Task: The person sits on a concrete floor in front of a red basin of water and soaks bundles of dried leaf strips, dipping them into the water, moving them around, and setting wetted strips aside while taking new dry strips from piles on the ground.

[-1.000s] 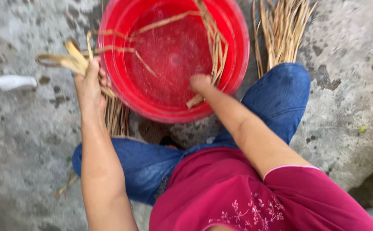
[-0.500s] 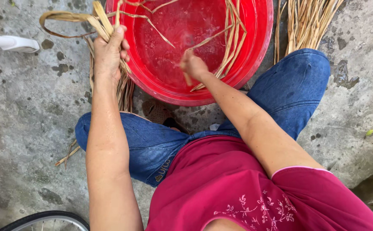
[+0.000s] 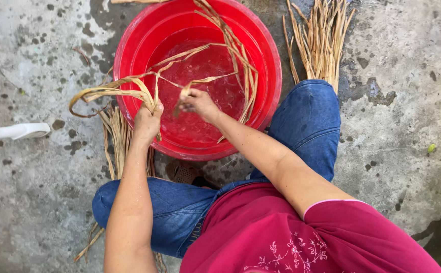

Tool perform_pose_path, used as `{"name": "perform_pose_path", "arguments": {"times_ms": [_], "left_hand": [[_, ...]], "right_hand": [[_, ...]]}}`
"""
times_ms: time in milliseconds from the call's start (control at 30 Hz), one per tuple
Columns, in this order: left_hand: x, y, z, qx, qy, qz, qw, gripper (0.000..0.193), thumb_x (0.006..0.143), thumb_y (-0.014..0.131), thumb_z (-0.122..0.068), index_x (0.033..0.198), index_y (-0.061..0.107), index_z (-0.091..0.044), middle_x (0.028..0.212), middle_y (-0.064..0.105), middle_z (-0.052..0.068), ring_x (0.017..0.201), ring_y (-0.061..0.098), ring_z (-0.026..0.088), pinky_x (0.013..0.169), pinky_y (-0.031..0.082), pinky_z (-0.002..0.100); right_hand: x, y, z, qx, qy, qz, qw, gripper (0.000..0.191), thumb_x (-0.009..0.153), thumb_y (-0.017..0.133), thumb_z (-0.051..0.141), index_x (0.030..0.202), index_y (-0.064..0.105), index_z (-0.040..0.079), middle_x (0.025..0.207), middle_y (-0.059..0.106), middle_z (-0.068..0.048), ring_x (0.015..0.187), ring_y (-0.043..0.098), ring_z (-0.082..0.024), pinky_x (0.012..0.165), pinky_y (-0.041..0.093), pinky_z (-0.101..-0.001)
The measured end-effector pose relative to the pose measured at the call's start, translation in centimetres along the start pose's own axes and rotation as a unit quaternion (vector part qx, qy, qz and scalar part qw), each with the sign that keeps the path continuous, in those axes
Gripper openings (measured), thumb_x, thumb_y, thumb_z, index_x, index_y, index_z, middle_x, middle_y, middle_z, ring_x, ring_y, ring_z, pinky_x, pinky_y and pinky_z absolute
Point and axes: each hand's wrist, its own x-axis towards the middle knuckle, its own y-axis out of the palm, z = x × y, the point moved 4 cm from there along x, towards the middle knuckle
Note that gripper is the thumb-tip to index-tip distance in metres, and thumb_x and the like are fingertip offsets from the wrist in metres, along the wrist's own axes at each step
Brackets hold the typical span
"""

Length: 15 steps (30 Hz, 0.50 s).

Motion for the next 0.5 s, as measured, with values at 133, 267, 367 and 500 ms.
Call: {"name": "perform_pose_path", "arguments": {"times_ms": [133,267,367,500], "left_hand": [[0.0,0.4,-1.3,-0.079,0.009,0.005,0.997,0.025,0.107,0.061,-0.023,0.122,0.061,-0.003,0.1,0.072,0.015,0.089,0.07,0.021,0.076,0.053,0.035],[-0.4,0.5,-2.2,-0.156,-0.054,0.027,0.986,0.022,0.101,0.057,-0.021,0.117,0.055,-0.005,0.075,0.065,0.006,0.062,0.063,0.017,0.056,0.05,0.036],[-1.1,0.8,-3.0,-0.08,-0.031,0.031,0.996,0.02,0.102,0.058,-0.021,0.112,0.06,-0.003,0.068,0.062,0.005,0.057,0.059,0.014,0.053,0.047,0.032],[-2.5,2.1,-3.4,-0.087,-0.095,0.11,0.986,0.027,0.102,0.064,-0.028,0.101,0.075,-0.004,0.063,0.058,0.002,0.055,0.052,0.011,0.051,0.04,0.03]], "right_hand": [[-0.9,3.8,1.7,0.046,-0.055,0.05,0.996,0.013,0.096,0.072,0.019,0.1,0.071,0.006,0.085,0.074,-0.004,0.072,0.071,-0.011,0.065,0.061,-0.0265],[-1.8,4.8,1.6,-0.019,-0.069,0.007,0.997,0.012,0.098,0.073,0.021,0.095,0.075,0.009,0.073,0.066,0.002,0.055,0.048,-0.004,0.047,0.036,-0.0213],[-1.2,3.8,0.6,0.024,0.016,-0.061,0.998,0.008,0.092,0.073,0.019,0.093,0.077,0.012,0.067,0.064,0.004,0.046,0.036,-0.004,0.04,0.026,-0.0225],[0.4,-0.5,1.1,0.025,0.078,-0.188,0.979,0.014,0.094,0.073,0.022,0.091,0.079,0.01,0.061,0.058,0.003,0.044,0.036,-0.005,0.039,0.028,-0.0227]]}}
